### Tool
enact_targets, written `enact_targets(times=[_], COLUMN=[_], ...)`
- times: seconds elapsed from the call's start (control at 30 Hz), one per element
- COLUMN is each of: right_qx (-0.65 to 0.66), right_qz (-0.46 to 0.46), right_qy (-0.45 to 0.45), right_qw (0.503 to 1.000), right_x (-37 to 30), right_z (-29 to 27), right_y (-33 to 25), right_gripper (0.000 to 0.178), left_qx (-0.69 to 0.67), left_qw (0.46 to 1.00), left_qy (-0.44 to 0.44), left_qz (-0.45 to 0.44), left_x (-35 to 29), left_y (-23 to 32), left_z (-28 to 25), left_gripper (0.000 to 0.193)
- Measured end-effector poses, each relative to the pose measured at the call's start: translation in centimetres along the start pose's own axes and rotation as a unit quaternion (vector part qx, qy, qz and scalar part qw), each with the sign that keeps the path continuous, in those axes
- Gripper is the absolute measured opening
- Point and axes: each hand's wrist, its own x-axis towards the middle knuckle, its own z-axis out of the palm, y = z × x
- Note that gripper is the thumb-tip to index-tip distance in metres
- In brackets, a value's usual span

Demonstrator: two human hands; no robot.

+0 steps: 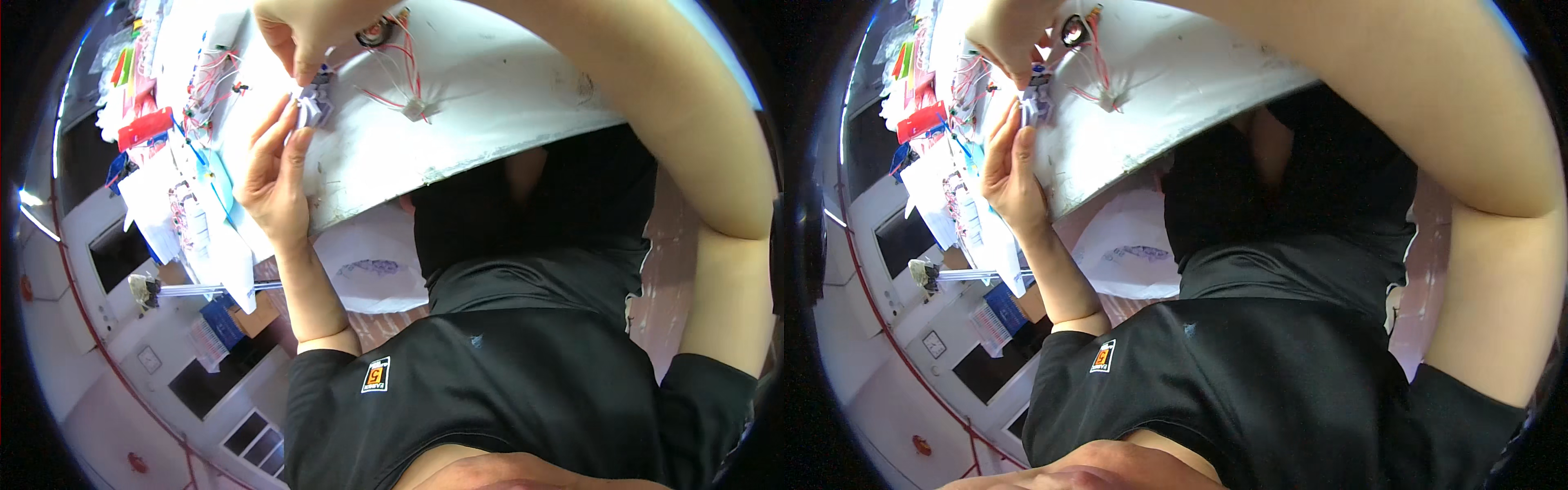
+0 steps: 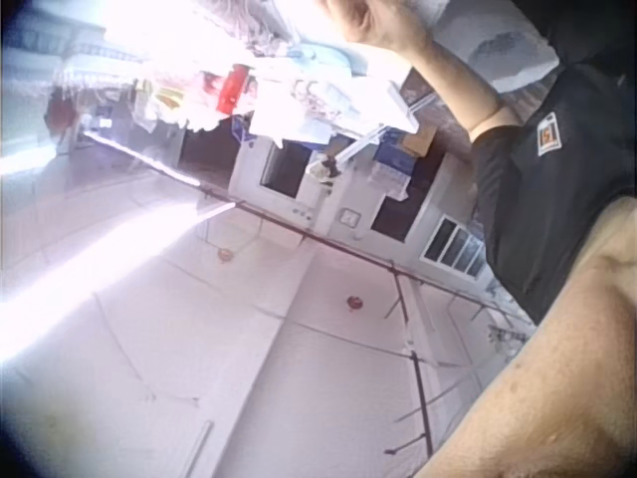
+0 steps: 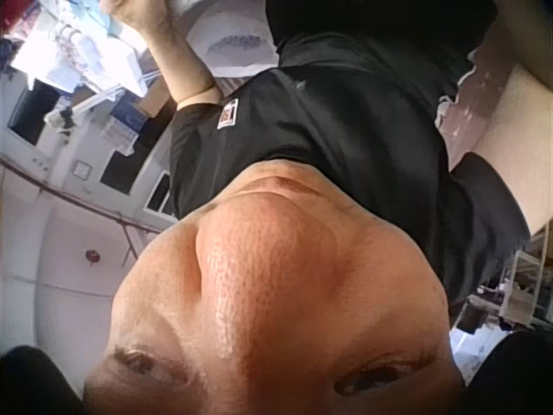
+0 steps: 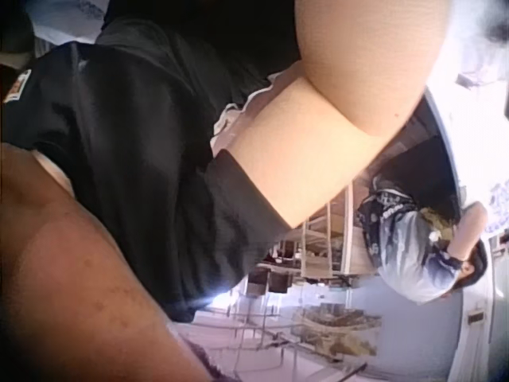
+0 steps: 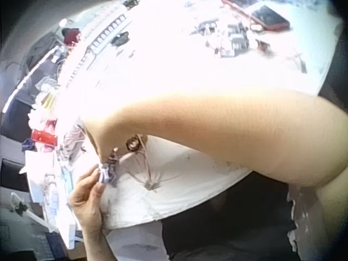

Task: Assembling and inspecting electronic components at a workbench.

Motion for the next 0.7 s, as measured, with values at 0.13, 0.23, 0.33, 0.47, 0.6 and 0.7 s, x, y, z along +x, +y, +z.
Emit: enact_targets(times=[0.13, 0.23, 0.33, 0.47, 0.6, 0.7], right_qx=[0.067, 0.103, 0.131, 0.152, 0.159, 0.151], right_qz=[0.003, 0.011, 0.012, 0.015, 0.009, -0.004], right_qy=[-0.016, -0.030, -0.035, -0.034, -0.028, -0.016], right_qw=[0.998, 0.994, 0.991, 0.988, 0.987, 0.988], right_x=[-0.8, -0.6, -0.7, -0.8, -0.7, -0.7], right_z=[2.4, 4.4, 5.2, 5.6, 5.1, 3.9], right_y=[0.2, 0.5, 0.7, 1.0, 0.6, -0.1], right_gripper=[0.022, 0.022, 0.022, 0.022, 0.022, 0.021], left_qx=[-0.012, 0.004, -0.001, 0.052, 0.044, 0.076], left_qw=[0.999, 0.999, 0.999, 0.998, 0.999, 0.997], left_qy=[0.029, 0.035, 0.040, 0.022, 0.005, -0.012], left_qz=[-0.003, 0.000, -0.007, 0.018, 0.011, 0.024], left_x=[-0.3, -0.8, -1.0, -0.9, -0.7, -0.8], left_y=[1.0, 0.1, 0.2, 0.2, 0.7, 1.3], left_z=[-0.4, -0.8, -1.0, -1.2, -1.7, -1.9], left_gripper=[0.026, 0.025, 0.023, 0.022, 0.023, 0.020])
